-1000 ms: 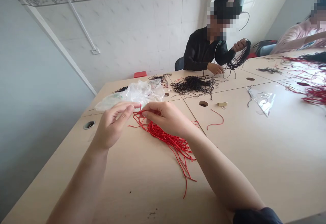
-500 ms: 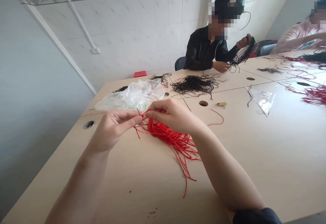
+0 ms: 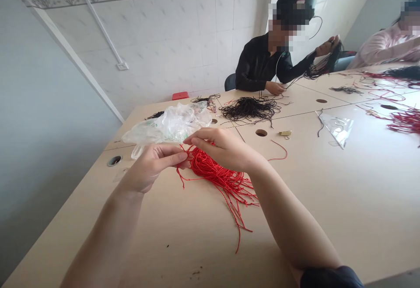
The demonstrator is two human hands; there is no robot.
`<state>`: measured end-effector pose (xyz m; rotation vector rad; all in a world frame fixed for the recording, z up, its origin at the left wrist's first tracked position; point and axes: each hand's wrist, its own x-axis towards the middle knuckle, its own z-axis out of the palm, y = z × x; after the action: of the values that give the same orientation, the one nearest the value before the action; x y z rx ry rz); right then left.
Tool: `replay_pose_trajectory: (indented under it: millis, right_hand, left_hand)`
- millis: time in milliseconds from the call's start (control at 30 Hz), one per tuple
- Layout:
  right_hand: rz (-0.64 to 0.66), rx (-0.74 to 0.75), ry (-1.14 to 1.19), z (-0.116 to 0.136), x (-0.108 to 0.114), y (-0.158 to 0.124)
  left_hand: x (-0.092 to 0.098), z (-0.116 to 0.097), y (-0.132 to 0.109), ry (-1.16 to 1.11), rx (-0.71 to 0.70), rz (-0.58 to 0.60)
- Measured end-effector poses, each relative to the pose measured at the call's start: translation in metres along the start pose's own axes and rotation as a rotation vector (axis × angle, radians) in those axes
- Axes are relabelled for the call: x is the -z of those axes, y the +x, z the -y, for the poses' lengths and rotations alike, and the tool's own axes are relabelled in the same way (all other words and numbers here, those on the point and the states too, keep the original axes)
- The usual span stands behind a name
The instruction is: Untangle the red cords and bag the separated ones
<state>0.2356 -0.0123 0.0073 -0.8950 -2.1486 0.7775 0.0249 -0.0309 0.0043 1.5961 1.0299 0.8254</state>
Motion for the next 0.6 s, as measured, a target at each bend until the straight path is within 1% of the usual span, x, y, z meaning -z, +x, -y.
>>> replay_pose_trajectory:
  millis: [100, 200, 267, 333, 400, 467, 600]
  right_hand:
    - [0.035, 0.008, 0.021, 0.001, -0.001, 0.000]
    - [0.091, -0.052, -0.022, 0.001, -0.004, 0.000]
    - [0.097, -0.076, -0.040, 0.000, -0.005, 0.000]
    - [0.117, -0.082, -0.028, -0.002, -0.006, 0.001]
    - [0.158, -0.073, 0.023, -0.004, -0.006, 0.002]
    - [0.210, -0.035, 0.123, -0.005, -0.004, 0.002]
    - [0.299, 0.095, 0.362, -0.002, -0.002, 0.002]
  left_hand:
    - [-0.001, 0.001, 0.002, 0.042, 0.006, -0.015]
    - [-0.002, 0.001, 0.002, 0.092, 0.008, -0.055]
    - [-0.003, -0.001, 0.000, 0.155, 0.003, -0.060]
    - [-0.005, -0.003, -0.002, 0.201, -0.003, -0.031]
    - [-0.006, -0.006, -0.004, 0.188, -0.008, 0.018]
    - [-0.006, -0.009, -0.005, 0.127, -0.035, 0.071]
    - [-0.004, -0.010, -0.006, -0.024, -0.090, 0.145]
